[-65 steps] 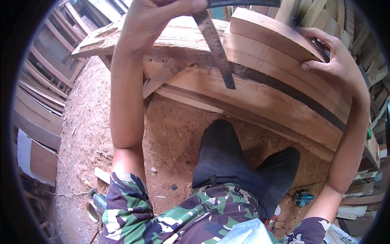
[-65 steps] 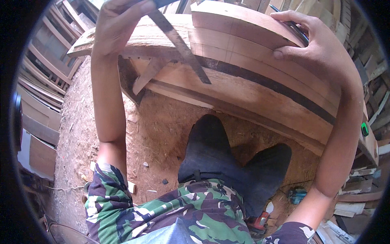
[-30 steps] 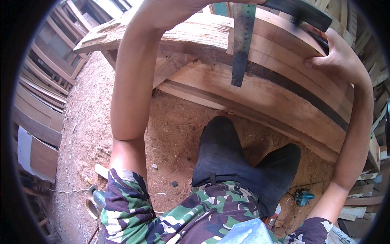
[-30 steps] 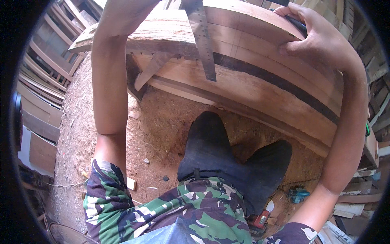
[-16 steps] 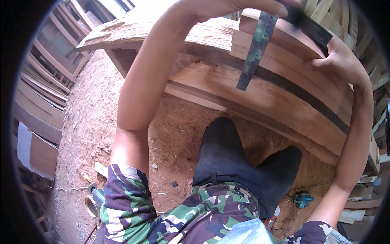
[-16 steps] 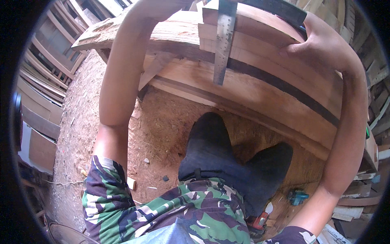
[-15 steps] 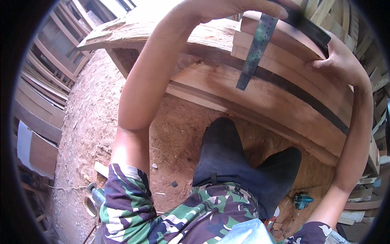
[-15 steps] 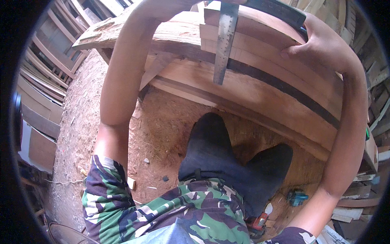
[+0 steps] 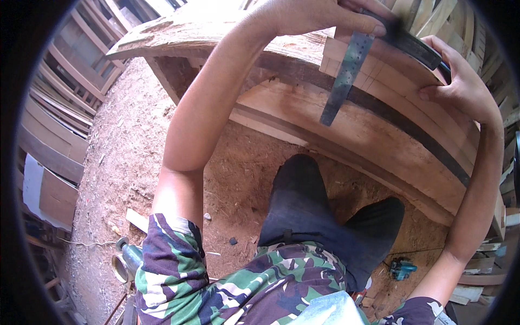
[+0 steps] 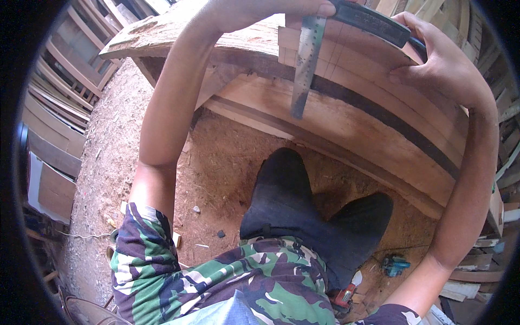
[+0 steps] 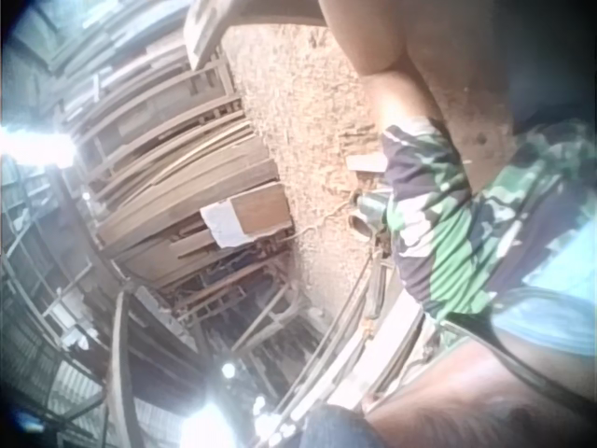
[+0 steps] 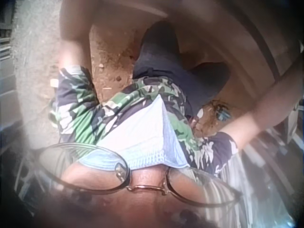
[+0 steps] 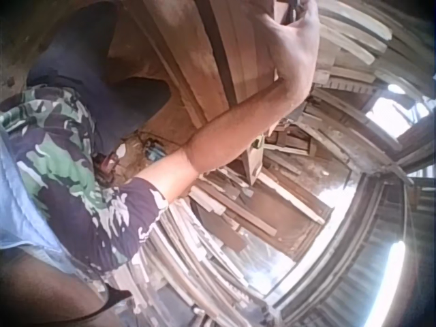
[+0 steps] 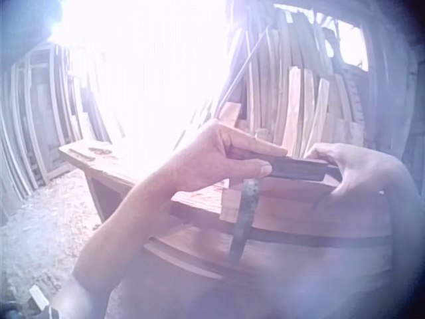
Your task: The person marks guide lines on wooden planks using a square ruler and a pen. They position the ruler against the wood edges to draw straight lines on multiple pieces of wood.
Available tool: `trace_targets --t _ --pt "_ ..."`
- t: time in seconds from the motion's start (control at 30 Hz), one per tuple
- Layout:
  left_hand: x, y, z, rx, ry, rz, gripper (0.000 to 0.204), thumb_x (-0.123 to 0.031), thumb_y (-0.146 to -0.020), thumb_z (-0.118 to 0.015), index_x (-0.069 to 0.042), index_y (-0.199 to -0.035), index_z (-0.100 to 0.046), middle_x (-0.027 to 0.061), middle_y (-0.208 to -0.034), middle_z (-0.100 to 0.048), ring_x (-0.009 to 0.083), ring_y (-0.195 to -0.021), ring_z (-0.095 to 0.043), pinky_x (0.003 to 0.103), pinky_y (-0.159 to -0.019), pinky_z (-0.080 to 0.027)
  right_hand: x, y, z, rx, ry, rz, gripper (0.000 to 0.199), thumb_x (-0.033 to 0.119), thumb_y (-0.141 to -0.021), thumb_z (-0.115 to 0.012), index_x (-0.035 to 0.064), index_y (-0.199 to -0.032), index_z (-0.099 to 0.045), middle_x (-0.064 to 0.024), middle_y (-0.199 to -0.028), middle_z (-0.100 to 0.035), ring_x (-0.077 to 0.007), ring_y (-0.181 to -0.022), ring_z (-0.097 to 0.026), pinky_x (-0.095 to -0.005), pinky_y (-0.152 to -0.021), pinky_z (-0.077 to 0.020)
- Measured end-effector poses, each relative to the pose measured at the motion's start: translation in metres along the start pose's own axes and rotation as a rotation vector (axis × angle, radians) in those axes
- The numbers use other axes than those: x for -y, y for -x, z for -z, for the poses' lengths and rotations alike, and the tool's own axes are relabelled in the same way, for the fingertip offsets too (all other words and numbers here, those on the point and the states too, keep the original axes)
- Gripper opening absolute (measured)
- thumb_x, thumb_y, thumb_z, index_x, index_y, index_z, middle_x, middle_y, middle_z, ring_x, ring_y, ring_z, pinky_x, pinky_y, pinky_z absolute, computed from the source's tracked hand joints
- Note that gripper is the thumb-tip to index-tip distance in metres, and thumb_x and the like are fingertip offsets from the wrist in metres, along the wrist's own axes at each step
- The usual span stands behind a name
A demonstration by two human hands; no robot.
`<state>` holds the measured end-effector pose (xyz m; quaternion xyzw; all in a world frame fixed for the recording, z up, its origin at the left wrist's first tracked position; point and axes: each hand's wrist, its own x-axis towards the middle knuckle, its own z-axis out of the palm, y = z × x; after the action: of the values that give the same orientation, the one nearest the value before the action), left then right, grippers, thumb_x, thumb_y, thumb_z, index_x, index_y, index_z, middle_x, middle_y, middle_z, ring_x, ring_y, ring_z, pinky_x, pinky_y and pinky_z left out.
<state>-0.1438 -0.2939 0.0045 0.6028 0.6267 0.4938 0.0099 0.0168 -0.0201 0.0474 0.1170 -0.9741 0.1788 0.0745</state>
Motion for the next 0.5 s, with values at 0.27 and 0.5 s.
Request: trace_targets --t 0.27,0.5 --pt "0.0 0.0 0.0 0.017 0.02 -0.024 0.033 -0.014 -0.099 -0.081 -0.012 -0.132 -0.08 -0.0016 -0.1 -0.08 0.0033 -0.078 -0.063 0.022 -0.072 -0.053 -0.002 0.0 0.0 0.022 -0.013 0.022 0.071 0.019 -0.073 -0.086 0.0067 -0.139 -0.062 -0.0084 -0.125 -0.071 -0.0227 -0.122 -0.064 -0.0363 -0.12 -0.041" --pt "-0.007 0.007 -0.001 -0.037 -0.03 -0.023 0.033 -0.016 -0.097 -0.081 -0.014 -0.13 -0.081 0.0013 -0.097 -0.082 0.0068 -0.074 -0.066 0.027 -0.082 -0.055 0.003 -0.002 0.004 0.055 0.08 -0.011 0.074 0.027 -0.072 -0.083 0.0066 -0.14 -0.062 -0.0084 -0.129 -0.069 -0.0235 -0.129 -0.061 -0.0368 -0.118 -0.0417"
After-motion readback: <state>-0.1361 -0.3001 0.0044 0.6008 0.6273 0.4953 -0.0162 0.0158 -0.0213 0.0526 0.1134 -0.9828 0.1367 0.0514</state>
